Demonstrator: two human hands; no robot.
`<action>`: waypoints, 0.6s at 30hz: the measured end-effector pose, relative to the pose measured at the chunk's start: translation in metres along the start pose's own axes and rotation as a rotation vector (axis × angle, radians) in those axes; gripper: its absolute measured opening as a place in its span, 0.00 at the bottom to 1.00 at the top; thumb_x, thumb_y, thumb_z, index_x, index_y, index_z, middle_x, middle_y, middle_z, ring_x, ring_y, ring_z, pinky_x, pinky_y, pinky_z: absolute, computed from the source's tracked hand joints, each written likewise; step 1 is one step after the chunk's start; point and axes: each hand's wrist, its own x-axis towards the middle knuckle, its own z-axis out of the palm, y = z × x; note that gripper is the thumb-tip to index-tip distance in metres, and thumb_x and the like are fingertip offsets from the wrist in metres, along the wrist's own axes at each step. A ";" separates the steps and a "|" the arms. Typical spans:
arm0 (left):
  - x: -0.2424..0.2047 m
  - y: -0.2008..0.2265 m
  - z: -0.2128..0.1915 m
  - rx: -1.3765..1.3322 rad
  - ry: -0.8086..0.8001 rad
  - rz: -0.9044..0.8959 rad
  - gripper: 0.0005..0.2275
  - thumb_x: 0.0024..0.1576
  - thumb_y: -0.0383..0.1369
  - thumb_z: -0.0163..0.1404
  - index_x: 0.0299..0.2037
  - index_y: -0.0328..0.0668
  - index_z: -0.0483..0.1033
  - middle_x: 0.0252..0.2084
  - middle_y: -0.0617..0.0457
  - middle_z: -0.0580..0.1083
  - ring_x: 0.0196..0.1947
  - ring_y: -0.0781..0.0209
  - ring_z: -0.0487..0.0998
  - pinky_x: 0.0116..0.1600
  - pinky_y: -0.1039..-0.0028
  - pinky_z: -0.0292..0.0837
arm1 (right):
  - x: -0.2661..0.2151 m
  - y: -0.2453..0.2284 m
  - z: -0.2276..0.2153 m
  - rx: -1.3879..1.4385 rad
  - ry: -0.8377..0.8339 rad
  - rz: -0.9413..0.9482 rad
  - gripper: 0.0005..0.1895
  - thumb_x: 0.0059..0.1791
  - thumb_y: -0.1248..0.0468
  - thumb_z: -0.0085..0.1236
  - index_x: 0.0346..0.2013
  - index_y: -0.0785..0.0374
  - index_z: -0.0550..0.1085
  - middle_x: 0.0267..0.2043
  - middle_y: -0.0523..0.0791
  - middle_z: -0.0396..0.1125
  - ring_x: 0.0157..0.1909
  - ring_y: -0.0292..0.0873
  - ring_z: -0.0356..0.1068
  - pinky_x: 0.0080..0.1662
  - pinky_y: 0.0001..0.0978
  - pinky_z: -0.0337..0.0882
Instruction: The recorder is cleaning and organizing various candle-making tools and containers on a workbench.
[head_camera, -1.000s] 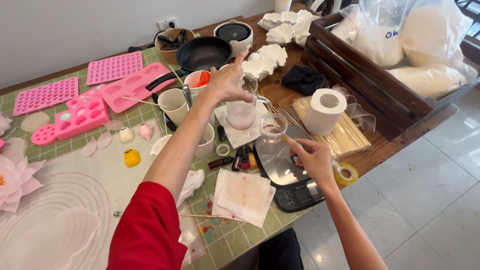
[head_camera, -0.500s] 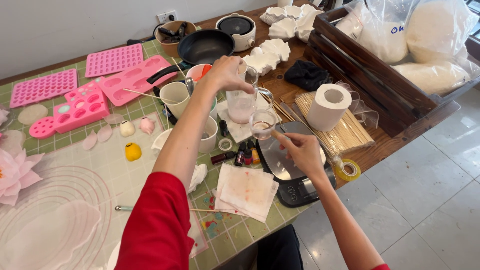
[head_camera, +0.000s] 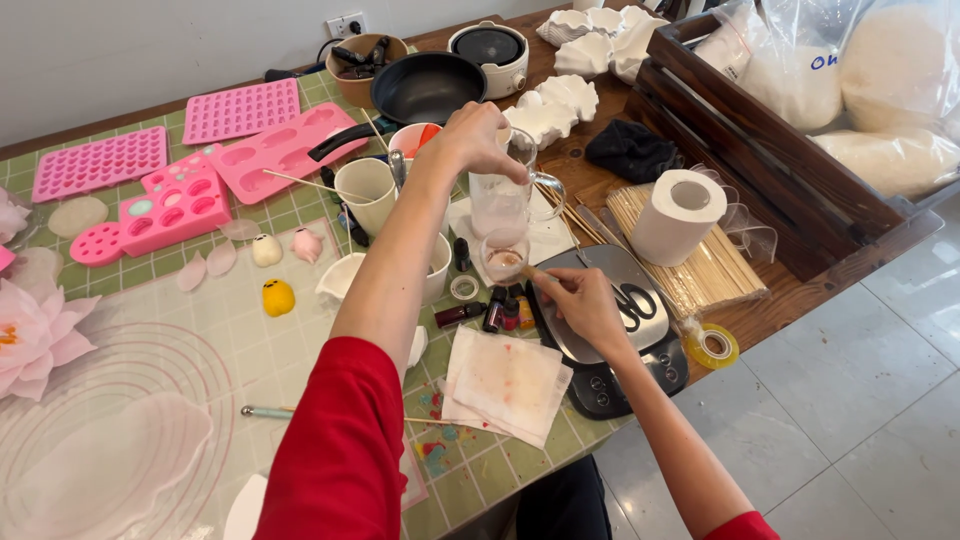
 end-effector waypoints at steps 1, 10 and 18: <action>-0.002 0.002 -0.004 -0.002 0.001 0.001 0.45 0.27 0.53 0.71 0.54 0.28 0.76 0.54 0.33 0.74 0.56 0.43 0.75 0.58 0.64 0.72 | -0.001 -0.001 0.001 -0.002 0.001 0.000 0.16 0.51 0.55 0.60 0.45 0.63 0.83 0.22 0.40 0.71 0.20 0.29 0.61 0.25 0.25 0.63; 0.001 0.014 -0.005 -0.101 -0.070 0.016 0.41 0.32 0.51 0.68 0.52 0.24 0.77 0.51 0.33 0.77 0.52 0.44 0.80 0.58 0.65 0.74 | -0.006 -0.002 -0.001 -0.007 -0.021 0.056 0.18 0.50 0.55 0.60 0.47 0.63 0.82 0.23 0.39 0.72 0.20 0.29 0.60 0.25 0.24 0.64; 0.036 0.000 0.030 0.001 0.181 0.093 0.33 0.33 0.50 0.70 0.39 0.24 0.79 0.47 0.33 0.76 0.49 0.41 0.79 0.56 0.62 0.75 | 0.002 0.005 -0.011 0.057 0.021 0.051 0.18 0.51 0.56 0.59 0.49 0.65 0.81 0.24 0.40 0.72 0.20 0.29 0.61 0.25 0.24 0.63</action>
